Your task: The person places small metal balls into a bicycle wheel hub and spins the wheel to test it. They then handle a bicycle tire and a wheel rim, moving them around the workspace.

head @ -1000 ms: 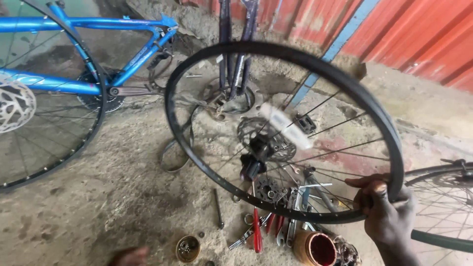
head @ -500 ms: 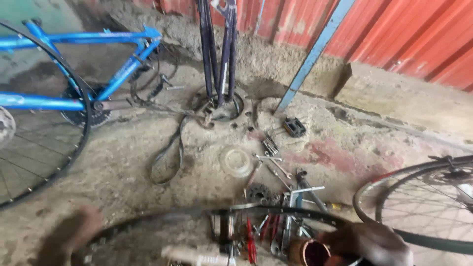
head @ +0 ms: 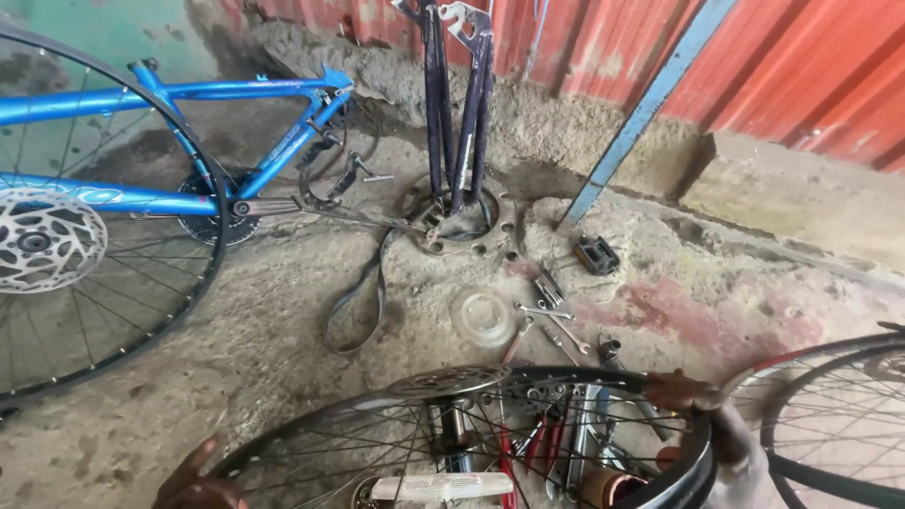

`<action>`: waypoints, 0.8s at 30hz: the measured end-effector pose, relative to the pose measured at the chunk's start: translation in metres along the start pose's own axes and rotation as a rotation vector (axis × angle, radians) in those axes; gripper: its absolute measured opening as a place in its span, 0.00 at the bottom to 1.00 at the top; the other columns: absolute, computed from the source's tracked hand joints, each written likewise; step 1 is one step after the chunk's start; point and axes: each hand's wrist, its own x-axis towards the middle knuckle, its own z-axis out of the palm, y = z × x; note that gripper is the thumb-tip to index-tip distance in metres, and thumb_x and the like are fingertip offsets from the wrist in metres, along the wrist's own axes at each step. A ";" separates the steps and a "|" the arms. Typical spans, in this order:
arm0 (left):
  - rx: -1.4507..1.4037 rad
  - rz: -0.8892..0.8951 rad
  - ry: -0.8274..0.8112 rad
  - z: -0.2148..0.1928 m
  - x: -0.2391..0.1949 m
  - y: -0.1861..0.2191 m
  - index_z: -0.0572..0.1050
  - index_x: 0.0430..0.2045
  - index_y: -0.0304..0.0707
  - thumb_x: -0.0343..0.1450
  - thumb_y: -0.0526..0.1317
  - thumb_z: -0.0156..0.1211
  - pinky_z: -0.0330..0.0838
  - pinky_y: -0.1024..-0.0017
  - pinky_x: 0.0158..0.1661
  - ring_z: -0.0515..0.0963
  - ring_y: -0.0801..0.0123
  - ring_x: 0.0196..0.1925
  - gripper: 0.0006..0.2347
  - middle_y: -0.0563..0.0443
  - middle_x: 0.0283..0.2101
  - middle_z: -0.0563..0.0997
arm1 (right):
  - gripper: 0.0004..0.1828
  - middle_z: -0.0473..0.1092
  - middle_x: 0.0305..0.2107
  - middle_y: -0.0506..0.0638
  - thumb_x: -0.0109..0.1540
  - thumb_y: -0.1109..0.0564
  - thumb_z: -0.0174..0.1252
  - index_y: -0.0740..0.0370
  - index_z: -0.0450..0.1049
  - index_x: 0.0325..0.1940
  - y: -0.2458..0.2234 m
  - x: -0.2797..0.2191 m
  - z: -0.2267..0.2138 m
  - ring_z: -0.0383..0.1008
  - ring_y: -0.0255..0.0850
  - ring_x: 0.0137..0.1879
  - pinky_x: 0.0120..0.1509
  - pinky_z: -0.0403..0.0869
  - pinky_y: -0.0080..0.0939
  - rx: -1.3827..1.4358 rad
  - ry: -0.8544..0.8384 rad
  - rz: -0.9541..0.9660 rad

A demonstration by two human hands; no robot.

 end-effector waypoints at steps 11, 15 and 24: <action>0.413 -0.182 -0.030 0.059 0.083 0.147 0.71 0.04 0.57 0.68 0.46 0.54 0.65 0.50 0.68 0.80 0.83 0.26 0.16 0.67 0.07 0.75 | 0.17 0.65 0.26 0.36 0.50 0.43 0.68 0.46 0.69 0.34 -0.098 0.012 0.017 0.72 0.37 0.60 0.74 0.68 0.49 0.035 0.144 -0.076; 0.409 -0.220 -0.300 0.051 0.066 0.126 0.80 0.09 0.56 0.54 0.54 0.77 0.64 0.51 0.66 0.86 0.80 0.36 0.11 0.66 0.14 0.84 | 0.25 0.69 0.28 0.37 0.43 0.36 0.68 0.45 0.65 0.33 -0.084 0.019 -0.003 0.74 0.33 0.51 0.76 0.69 0.52 -0.214 0.120 -0.141; 0.271 -0.683 -0.350 0.078 0.150 0.123 0.83 0.31 0.49 0.57 0.42 0.81 0.79 0.75 0.42 0.88 0.74 0.40 0.13 0.60 0.40 0.86 | 0.27 0.67 0.28 0.43 0.41 0.44 0.72 0.54 0.64 0.31 -0.089 0.059 0.045 0.75 0.40 0.51 0.62 0.73 0.44 -0.351 0.248 -0.001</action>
